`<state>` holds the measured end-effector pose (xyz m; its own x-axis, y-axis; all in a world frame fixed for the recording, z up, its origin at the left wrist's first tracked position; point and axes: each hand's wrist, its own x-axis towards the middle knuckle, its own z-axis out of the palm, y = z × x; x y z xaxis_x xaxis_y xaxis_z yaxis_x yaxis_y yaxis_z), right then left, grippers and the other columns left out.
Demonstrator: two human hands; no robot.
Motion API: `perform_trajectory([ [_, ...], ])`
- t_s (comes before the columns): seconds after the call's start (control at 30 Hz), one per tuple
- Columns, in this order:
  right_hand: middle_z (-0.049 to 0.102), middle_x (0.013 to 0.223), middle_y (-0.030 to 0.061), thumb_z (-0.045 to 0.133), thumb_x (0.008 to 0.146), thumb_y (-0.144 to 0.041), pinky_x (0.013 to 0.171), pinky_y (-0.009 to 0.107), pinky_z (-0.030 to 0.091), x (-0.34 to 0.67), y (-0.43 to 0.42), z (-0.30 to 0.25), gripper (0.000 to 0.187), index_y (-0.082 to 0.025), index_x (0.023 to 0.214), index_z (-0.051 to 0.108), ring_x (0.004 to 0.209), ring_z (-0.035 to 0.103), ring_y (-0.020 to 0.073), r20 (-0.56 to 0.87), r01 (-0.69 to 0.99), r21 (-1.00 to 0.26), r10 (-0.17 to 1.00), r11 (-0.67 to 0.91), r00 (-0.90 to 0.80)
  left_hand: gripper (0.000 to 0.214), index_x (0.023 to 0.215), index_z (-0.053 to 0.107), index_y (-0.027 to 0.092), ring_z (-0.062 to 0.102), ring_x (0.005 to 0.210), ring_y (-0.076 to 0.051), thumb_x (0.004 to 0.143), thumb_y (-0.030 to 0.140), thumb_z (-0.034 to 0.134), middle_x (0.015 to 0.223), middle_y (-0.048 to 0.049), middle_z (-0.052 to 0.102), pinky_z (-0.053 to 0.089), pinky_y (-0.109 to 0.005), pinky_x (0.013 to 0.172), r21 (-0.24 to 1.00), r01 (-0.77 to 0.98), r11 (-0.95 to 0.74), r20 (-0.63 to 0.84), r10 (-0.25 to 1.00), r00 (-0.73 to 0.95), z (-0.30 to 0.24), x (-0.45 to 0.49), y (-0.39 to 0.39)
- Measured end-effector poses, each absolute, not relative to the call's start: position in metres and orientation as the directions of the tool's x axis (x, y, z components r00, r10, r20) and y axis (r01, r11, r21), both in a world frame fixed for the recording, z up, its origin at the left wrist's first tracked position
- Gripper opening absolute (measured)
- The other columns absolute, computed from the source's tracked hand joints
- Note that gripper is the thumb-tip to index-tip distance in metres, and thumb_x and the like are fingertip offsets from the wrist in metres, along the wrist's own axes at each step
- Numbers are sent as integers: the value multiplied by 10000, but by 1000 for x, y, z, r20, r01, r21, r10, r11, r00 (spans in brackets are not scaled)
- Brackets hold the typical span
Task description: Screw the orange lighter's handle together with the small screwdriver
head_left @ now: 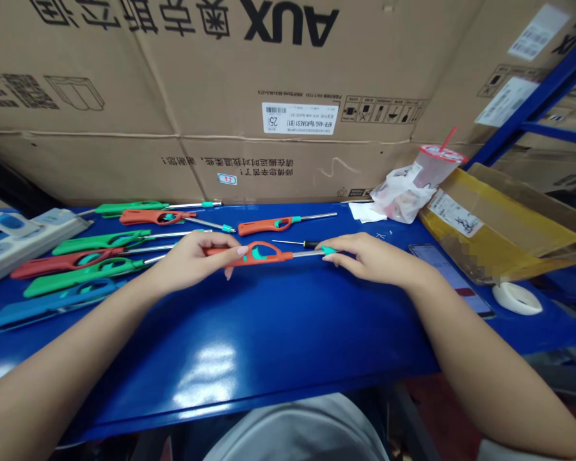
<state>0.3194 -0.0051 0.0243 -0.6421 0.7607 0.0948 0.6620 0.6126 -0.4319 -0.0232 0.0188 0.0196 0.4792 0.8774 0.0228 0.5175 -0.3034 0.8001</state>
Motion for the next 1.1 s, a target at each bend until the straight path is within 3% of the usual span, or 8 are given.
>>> perform_trajectory([
  [0.07,752,1218,106,468,1060,-370,898,373,503,313,-7,20,313,-219,1171,719,1052,708,268,120,662,-371,741,651,-661,451,710,688,156,396,466,-82,882,573,659,548,-8,638,289,-202,462,826,495,-270,-15,867,498,17,-16,14],
  [0.17,767,1158,116,470,1064,-330,898,400,499,300,-11,13,293,-220,1164,722,1020,718,275,119,669,-279,716,689,-688,485,710,671,163,371,440,-79,904,605,625,535,-7,631,250,-202,429,868,463,-178,-99,853,512,9,-5,6],
  [0.33,780,1036,73,467,1068,-304,812,352,517,285,-16,5,270,-235,1142,717,925,722,237,79,662,-283,705,694,-705,578,618,638,157,311,403,-64,919,649,597,453,16,506,192,-202,402,899,434,-50,-205,829,521,-2,7,0],
  [0.53,766,1127,95,526,1046,-331,914,394,532,288,-17,5,253,-204,1164,711,1077,700,273,175,651,-285,706,704,-686,528,671,662,150,301,397,-54,874,637,670,520,-27,620,162,-195,390,921,367,127,-298,838,456,2,7,0],
  [0.7,757,1007,80,527,1045,-292,855,359,541,288,-18,6,209,-194,1074,710,939,698,229,262,620,-232,662,750,-702,558,579,646,140,286,372,-47,862,619,685,482,-44,593,136,-206,379,925,315,211,-342,824,452,5,8,-3],
  [0.97,760,942,95,490,1056,-264,794,356,557,289,-16,-2,223,-160,1039,687,840,674,220,419,544,-21,502,839,-757,601,529,637,136,249,350,-36,851,641,683,438,-23,504,91,-228,375,914,279,294,-393,808,439,-1,7,-8],
  [1.1,760,940,95,480,1059,-263,785,358,556,287,-17,-4,213,-168,1039,669,820,664,213,426,536,-34,497,844,-756,595,497,638,138,228,339,-32,845,618,688,412,-12,465,76,-240,382,918,249,308,-389,819,421,-1,10,-11],
])
